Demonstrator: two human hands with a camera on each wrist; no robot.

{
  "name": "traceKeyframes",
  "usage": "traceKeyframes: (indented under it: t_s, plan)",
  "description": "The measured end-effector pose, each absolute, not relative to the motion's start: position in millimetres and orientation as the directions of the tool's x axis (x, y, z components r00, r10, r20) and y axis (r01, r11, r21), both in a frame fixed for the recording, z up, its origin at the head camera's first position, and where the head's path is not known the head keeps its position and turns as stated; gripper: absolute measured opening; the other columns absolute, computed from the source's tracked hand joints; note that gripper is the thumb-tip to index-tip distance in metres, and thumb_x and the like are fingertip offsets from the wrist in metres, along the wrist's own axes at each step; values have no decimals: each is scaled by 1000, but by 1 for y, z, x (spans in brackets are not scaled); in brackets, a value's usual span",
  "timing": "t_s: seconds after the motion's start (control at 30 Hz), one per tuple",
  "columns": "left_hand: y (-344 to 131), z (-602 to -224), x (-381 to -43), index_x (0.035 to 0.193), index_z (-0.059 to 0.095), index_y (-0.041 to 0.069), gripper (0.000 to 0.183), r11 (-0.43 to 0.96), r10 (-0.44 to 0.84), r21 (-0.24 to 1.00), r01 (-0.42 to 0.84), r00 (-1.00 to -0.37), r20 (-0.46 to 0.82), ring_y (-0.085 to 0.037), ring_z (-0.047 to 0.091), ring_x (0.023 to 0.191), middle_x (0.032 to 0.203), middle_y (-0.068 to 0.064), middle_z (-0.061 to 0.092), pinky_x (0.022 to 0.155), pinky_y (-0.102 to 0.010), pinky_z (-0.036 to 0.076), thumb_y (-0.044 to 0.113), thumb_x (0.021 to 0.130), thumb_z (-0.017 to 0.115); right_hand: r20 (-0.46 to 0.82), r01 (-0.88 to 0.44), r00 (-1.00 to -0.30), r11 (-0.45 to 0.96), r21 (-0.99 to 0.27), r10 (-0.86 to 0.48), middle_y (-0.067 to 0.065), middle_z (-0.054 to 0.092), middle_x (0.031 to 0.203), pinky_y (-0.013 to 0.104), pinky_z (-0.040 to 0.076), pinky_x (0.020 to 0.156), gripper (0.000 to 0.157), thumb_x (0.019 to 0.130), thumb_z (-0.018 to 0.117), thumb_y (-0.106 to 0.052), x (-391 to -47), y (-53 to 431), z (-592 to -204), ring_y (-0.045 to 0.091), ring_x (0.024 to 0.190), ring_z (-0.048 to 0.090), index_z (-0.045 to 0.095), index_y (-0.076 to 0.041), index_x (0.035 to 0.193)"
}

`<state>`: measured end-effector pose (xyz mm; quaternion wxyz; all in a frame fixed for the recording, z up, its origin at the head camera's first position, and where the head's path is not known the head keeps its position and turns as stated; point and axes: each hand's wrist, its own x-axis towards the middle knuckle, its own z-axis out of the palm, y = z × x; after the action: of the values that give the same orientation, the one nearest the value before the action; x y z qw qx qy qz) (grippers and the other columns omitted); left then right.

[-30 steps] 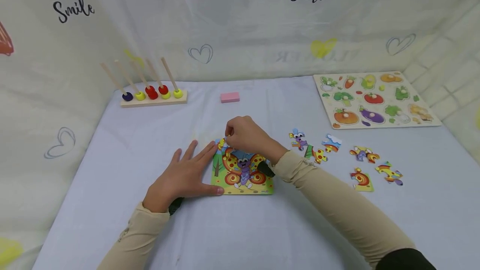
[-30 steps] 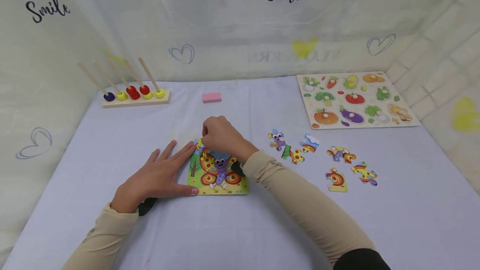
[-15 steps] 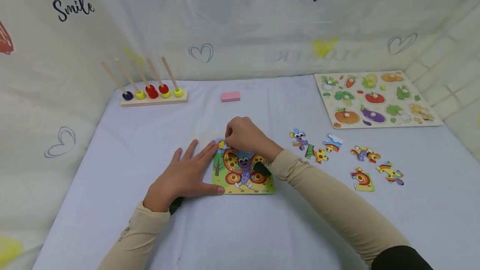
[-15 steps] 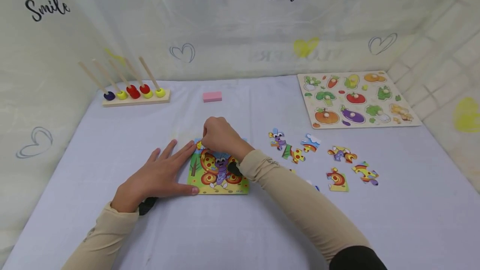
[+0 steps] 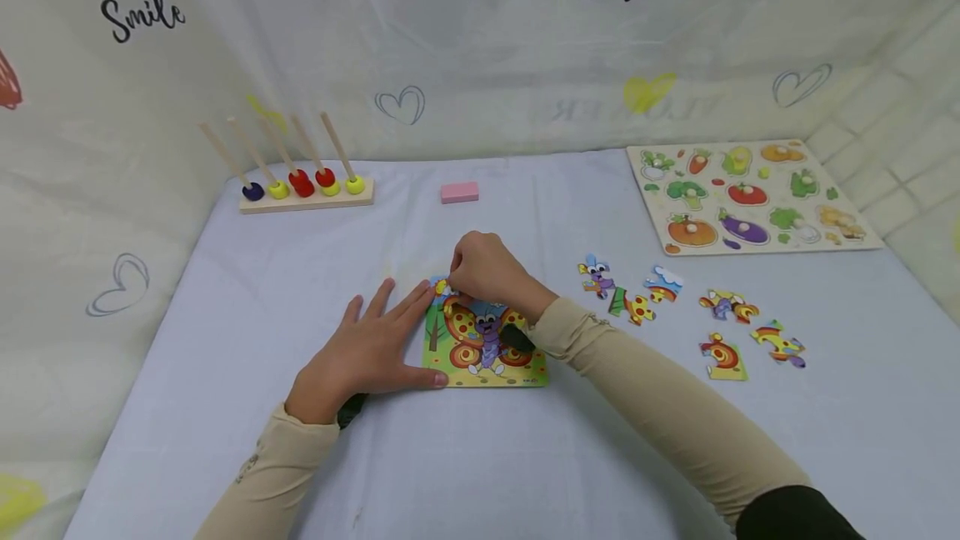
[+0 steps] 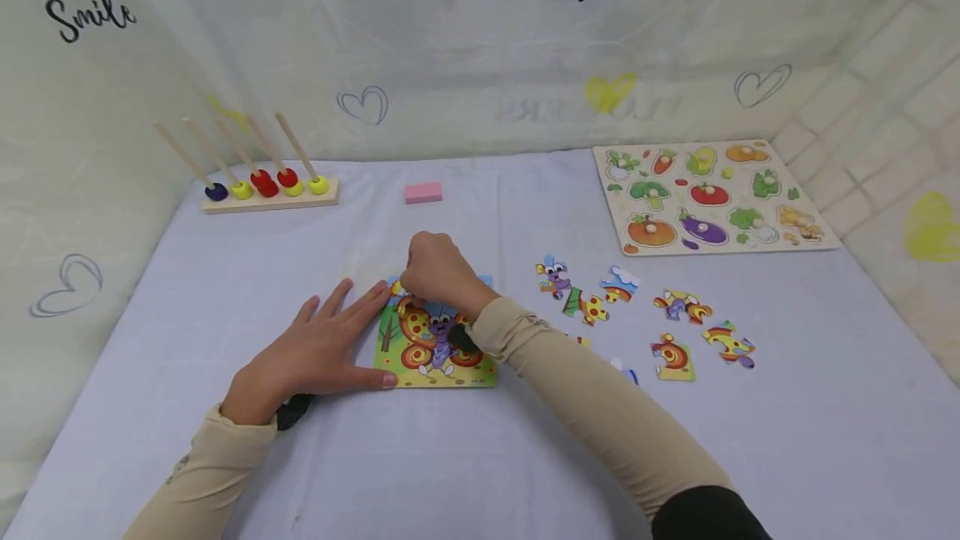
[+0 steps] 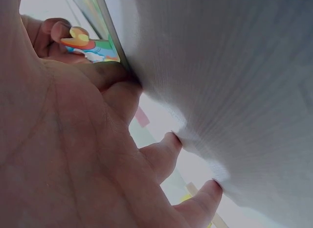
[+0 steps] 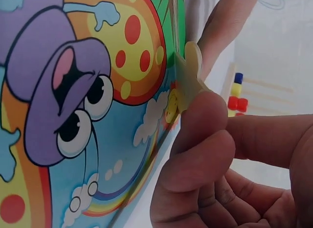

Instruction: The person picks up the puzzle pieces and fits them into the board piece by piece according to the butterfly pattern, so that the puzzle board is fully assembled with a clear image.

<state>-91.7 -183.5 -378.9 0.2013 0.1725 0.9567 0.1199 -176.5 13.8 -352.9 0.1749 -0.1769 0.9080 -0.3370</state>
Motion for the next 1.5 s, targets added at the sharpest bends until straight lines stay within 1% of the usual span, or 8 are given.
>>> traceKeyframes:
  t_s: [0.13,0.27,0.37,0.63,0.87,1.07,1.33,1.5]
  plan:
    - [-184,-379,-92,174,20,21,122,912,377,301,280,-860,-344,-46,1,162,179,0,17,122,-76,3,73,82,80,-193,-243,-875,749,-617,-443,5,71,65,27,54,58,11,95,70,-4,-178,11,-353,18,59,69,76,0,87]
    - [-184,-380,-92,174,20,22,122,912,375,305,275,-861,-343,-45,1,162,179,0,16,122,-76,2,73,81,81,-185,-310,-868,793,-525,-462,5,70,74,28,55,64,10,95,72,-7,-178,10,-353,18,67,66,76,-1,88]
    - [-184,-380,-92,174,20,23,122,912,375,305,276,-861,-343,-45,1,162,179,1,16,122,-76,2,73,81,81,-192,-334,-858,800,-498,-477,6,70,78,30,56,65,9,95,72,-7,-178,10,-354,20,71,65,74,-1,88]
    - [-184,-381,-93,174,19,24,122,911,375,309,273,-860,-346,-46,1,162,179,1,16,122,-77,2,73,81,81,-180,-363,-844,785,-503,-505,5,68,75,28,51,61,11,96,70,-5,-179,12,-356,18,66,62,70,-2,85]
    - [-184,-380,-93,174,18,24,122,911,376,304,277,-859,-346,-45,0,163,179,1,15,122,-76,2,73,81,81,-211,-372,-829,792,-485,-519,6,68,76,28,51,61,10,98,68,-5,-179,11,-356,19,68,64,69,-1,89]
    - [-184,-381,-92,174,19,23,122,910,382,303,284,-859,-340,-46,1,162,179,0,15,122,-77,4,72,81,81,-218,-385,-820,791,-475,-529,7,65,75,27,47,58,11,98,64,0,-177,9,-357,19,64,59,65,-1,87]
    - [-183,-379,-91,174,20,20,121,909,384,301,289,-860,-335,-46,2,162,179,-1,16,122,-76,5,71,82,80,-231,-393,-810,791,-469,-539,7,66,83,28,54,64,8,102,66,-5,-176,10,-357,20,74,66,64,-1,95]
    - [-183,-378,-91,174,20,20,121,912,379,297,285,-861,-340,-46,2,162,179,-1,16,122,-76,5,72,82,80,-227,-429,-785,770,-473,-577,7,66,83,28,54,65,11,104,66,-7,-179,13,-359,20,74,65,63,-2,95]
